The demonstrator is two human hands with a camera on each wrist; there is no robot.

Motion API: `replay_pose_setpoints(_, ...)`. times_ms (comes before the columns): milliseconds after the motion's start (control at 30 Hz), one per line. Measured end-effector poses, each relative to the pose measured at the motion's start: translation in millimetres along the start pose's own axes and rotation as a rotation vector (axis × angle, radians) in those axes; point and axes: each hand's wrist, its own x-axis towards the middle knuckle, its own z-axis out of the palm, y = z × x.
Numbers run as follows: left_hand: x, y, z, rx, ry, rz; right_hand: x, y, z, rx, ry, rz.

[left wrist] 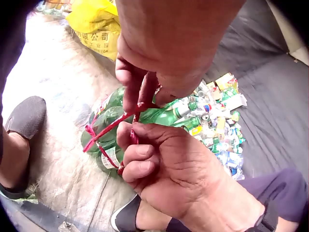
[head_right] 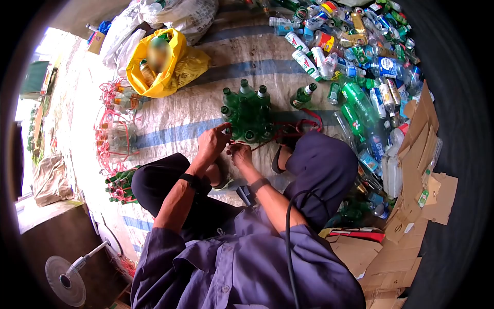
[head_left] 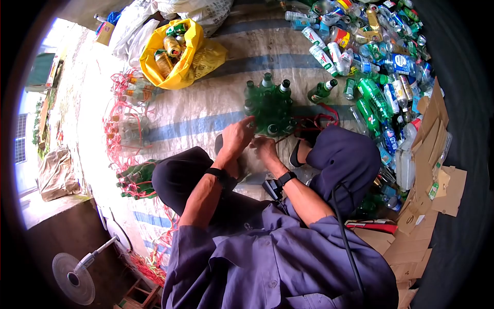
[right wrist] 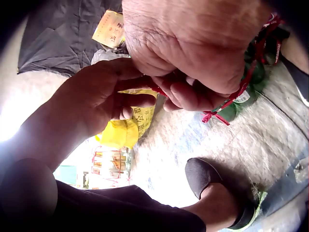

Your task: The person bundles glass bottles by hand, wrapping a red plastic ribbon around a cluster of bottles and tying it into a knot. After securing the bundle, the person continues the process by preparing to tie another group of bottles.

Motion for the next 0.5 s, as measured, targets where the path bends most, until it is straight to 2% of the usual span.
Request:
replay_pose_setpoints(100, 1.7, 7.3, -1.3, 0.062, 0.007, 0.035, 10.3, 13.0, -5.7, -0.149, -0.039, -0.064)
replay_pose_setpoints(167, 4.8, 2.1, 7.1, 0.042, 0.049, 0.073, 12.1, 18.4, -7.7, -0.268, -0.081, -0.38)
replay_pose_setpoints(300, 10.2, 2.6, 12.2, 0.043, 0.095, 0.108, 12.1, 25.1, -12.6, -0.293, -0.071, -0.483)
replay_pose_setpoints(367, 10.0, 4.7, 13.0, 0.041, 0.103, 0.123, 18.1, 29.2, -18.8, -0.358, -0.08, -0.335)
replay_pose_setpoints(400, 10.4, 6.0, 13.1, 0.038, 0.111, 0.137, 14.8, 23.2, -17.6, -0.358, -0.077, -0.338)
replay_pose_setpoints(467, 13.2, 5.5, 15.9, 0.043, 0.084, 0.105, 2.8, 7.4, -12.0, -0.038, 0.015, 0.018)
replay_pose_setpoints(500, 14.5, 4.3, 17.9, 0.048, 0.058, 0.07, 14.8, 23.4, -17.4, -0.035, 0.018, 0.017)
